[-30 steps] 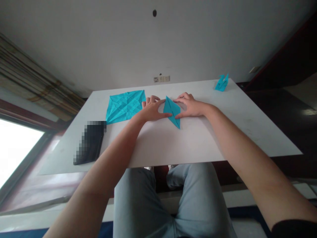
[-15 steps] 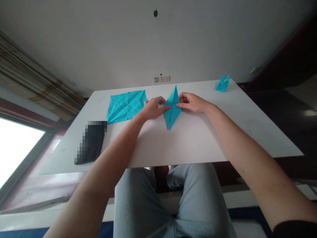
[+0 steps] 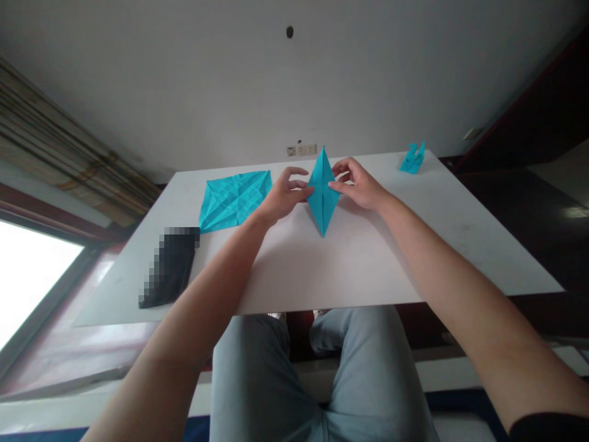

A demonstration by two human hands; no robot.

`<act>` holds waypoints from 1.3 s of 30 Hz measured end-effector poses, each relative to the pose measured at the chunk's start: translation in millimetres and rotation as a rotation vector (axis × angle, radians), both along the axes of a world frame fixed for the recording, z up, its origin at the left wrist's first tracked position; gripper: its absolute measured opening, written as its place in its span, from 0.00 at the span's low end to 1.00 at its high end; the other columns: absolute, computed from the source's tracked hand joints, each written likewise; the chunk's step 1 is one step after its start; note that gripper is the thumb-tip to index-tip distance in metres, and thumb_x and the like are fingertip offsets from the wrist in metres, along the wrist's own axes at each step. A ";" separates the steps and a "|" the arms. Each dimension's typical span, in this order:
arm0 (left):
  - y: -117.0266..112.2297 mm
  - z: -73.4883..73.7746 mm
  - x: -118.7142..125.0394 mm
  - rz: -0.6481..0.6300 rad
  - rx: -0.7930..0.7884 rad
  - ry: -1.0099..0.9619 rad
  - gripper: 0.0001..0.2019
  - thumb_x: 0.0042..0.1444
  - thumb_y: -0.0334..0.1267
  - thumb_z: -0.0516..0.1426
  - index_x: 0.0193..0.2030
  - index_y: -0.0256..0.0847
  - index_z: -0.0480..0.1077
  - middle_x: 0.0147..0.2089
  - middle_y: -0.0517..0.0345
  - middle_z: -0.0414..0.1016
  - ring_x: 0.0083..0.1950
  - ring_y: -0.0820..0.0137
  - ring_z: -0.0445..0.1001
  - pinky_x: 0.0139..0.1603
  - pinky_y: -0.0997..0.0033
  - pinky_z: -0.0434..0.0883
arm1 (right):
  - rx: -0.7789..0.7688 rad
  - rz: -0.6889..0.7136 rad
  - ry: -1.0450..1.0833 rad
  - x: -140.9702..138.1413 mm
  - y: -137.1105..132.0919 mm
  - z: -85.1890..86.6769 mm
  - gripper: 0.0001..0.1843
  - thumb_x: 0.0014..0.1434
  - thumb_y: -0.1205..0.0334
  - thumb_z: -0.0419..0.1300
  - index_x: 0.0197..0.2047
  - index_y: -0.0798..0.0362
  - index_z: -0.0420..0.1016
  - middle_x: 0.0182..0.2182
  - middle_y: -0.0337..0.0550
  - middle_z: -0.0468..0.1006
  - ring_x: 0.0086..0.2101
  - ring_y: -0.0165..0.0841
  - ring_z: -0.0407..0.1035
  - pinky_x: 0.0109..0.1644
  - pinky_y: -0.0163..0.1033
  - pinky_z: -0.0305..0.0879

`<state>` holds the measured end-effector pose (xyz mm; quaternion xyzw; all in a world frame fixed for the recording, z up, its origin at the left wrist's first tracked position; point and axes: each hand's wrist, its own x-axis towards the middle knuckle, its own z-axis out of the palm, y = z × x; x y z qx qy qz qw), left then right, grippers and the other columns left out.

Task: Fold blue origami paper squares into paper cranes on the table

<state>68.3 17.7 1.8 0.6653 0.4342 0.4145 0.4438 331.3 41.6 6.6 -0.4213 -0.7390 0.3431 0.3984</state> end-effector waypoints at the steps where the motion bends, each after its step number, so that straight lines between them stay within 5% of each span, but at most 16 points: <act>1: 1.1 -0.4 -0.7 -0.002 0.017 0.004 0.21 0.69 0.43 0.67 0.63 0.48 0.65 0.48 0.56 0.83 0.48 0.66 0.86 0.54 0.58 0.85 | -0.025 -0.002 0.003 0.1 -0.7 -1.1 0.37 0.60 0.41 0.77 0.68 0.38 0.73 0.56 0.47 0.78 0.49 0.44 0.75 0.56 0.55 0.81; 4: 3.4 -1.7 -1.3 -0.002 0.037 -0.019 0.18 0.70 0.42 0.65 0.62 0.49 0.66 0.43 0.59 0.83 0.43 0.68 0.84 0.50 0.61 0.83 | -0.107 0.035 0.054 -1.2 -2.9 -4.1 0.51 0.59 0.39 0.77 0.79 0.32 0.61 0.57 0.46 0.78 0.44 0.42 0.76 0.51 0.55 0.84; 8: 4.0 -0.7 0.9 -0.021 0.057 -0.067 0.10 0.65 0.39 0.67 0.50 0.43 0.74 0.36 0.61 0.79 0.38 0.71 0.79 0.43 0.70 0.77 | -0.092 0.066 0.123 -1.8 -1.8 -7.6 0.58 0.54 0.39 0.81 0.80 0.28 0.57 0.56 0.44 0.79 0.41 0.41 0.76 0.49 0.56 0.84; 12: 1.7 3.3 0.6 -0.074 0.061 0.004 0.04 0.62 0.36 0.66 0.41 0.39 0.79 0.38 0.56 0.81 0.39 0.71 0.77 0.43 0.72 0.74 | 0.043 0.033 -0.049 5.4 2.3 -9.4 0.64 0.47 0.42 0.85 0.81 0.31 0.62 0.65 0.51 0.76 0.55 0.53 0.75 0.57 0.64 0.82; 16: -4.2 8.6 -3.2 -0.109 0.044 0.183 0.08 0.63 0.35 0.64 0.46 0.39 0.83 0.36 0.58 0.80 0.35 0.71 0.73 0.39 0.71 0.70 | 0.197 0.018 -0.274 11.2 1.5 -6.3 0.42 0.54 0.40 0.82 0.70 0.38 0.82 0.71 0.54 0.72 0.70 0.63 0.66 0.74 0.73 0.66; 20: -10.1 10.7 -4.1 -0.180 0.076 0.236 0.12 0.64 0.35 0.66 0.54 0.39 0.82 0.49 0.54 0.85 0.36 0.74 0.74 0.41 0.72 0.72 | 0.218 0.032 -0.366 10.1 -2.0 -1.2 0.22 0.66 0.36 0.73 0.55 0.40 0.91 0.59 0.52 0.82 0.65 0.60 0.70 0.76 0.70 0.58; 25: -10.1 1.6 -0.1 -0.157 0.106 0.281 0.25 0.62 0.37 0.71 0.65 0.41 0.75 0.53 0.51 0.86 0.40 0.72 0.78 0.44 0.71 0.75 | 0.160 0.156 -0.435 8.9 -2.3 2.5 0.24 0.64 0.34 0.73 0.46 0.45 0.91 0.46 0.50 0.86 0.52 0.52 0.74 0.68 0.59 0.60; 32: -5.5 1.0 -3.2 -0.051 0.329 0.526 0.12 0.64 0.42 0.70 0.50 0.40 0.82 0.53 0.48 0.84 0.47 0.64 0.80 0.53 0.63 0.77 | 0.003 0.146 -0.430 10.6 -3.3 1.0 0.22 0.56 0.40 0.79 0.43 0.48 0.88 0.39 0.45 0.82 0.39 0.41 0.71 0.47 0.46 0.63; 39: -4.2 2.7 -4.3 -0.069 0.314 0.581 0.08 0.62 0.37 0.70 0.48 0.41 0.84 0.44 0.52 0.87 0.40 0.66 0.78 0.48 0.66 0.74 | -0.021 0.186 -0.335 6.5 -6.3 0.3 0.20 0.55 0.45 0.80 0.44 0.48 0.88 0.40 0.45 0.81 0.38 0.39 0.70 0.44 0.45 0.66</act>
